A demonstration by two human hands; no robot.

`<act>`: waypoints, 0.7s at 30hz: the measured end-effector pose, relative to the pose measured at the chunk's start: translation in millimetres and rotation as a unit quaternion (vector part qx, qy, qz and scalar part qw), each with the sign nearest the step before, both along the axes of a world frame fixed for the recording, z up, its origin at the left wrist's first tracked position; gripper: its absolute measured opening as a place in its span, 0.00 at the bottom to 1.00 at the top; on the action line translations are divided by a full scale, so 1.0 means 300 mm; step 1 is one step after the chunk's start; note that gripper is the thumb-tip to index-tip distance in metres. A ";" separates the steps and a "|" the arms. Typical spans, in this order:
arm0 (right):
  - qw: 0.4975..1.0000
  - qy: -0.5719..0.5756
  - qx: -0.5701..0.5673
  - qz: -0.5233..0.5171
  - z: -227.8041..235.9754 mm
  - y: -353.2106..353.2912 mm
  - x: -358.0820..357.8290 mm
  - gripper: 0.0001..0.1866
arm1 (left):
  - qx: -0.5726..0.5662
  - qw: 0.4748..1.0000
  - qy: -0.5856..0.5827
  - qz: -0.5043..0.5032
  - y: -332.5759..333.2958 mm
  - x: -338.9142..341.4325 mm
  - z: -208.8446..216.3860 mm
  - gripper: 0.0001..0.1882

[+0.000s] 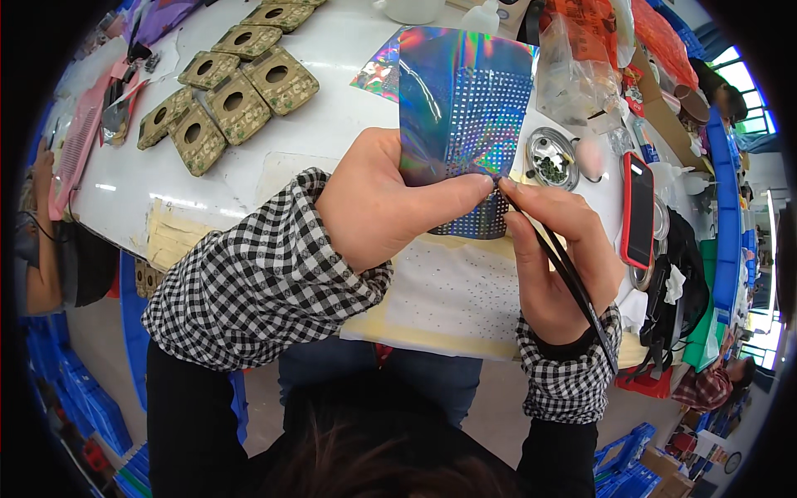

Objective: Applying tiny gems or components onto a holographic sticker sheet using a manual picker tool.

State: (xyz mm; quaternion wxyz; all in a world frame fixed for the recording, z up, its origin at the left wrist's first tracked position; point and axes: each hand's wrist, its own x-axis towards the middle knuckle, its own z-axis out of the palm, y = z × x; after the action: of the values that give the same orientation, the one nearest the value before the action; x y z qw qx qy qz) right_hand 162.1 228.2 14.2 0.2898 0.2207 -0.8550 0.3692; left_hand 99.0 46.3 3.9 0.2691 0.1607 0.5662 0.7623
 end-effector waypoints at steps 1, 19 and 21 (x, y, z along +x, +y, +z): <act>1.000 0.002 0.000 0.001 -0.001 0.001 0.000 0.14 | 0.000 1.000 -0.001 0.000 0.000 0.000 0.001 0.11; 0.995 0.064 0.079 -0.006 0.001 -0.002 -0.002 0.16 | 0.081 0.982 -0.173 -0.013 0.004 -0.001 0.008 0.13; 0.987 0.094 0.127 -0.005 0.011 0.000 0.000 0.18 | 0.088 0.973 -0.211 -0.024 0.001 -0.006 0.007 0.13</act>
State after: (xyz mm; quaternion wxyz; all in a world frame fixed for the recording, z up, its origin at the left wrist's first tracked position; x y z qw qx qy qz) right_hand 162.0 228.1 17.5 0.3406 0.2848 -0.8650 0.2336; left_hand 97.3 46.6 6.0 0.3857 0.0334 0.4233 0.8191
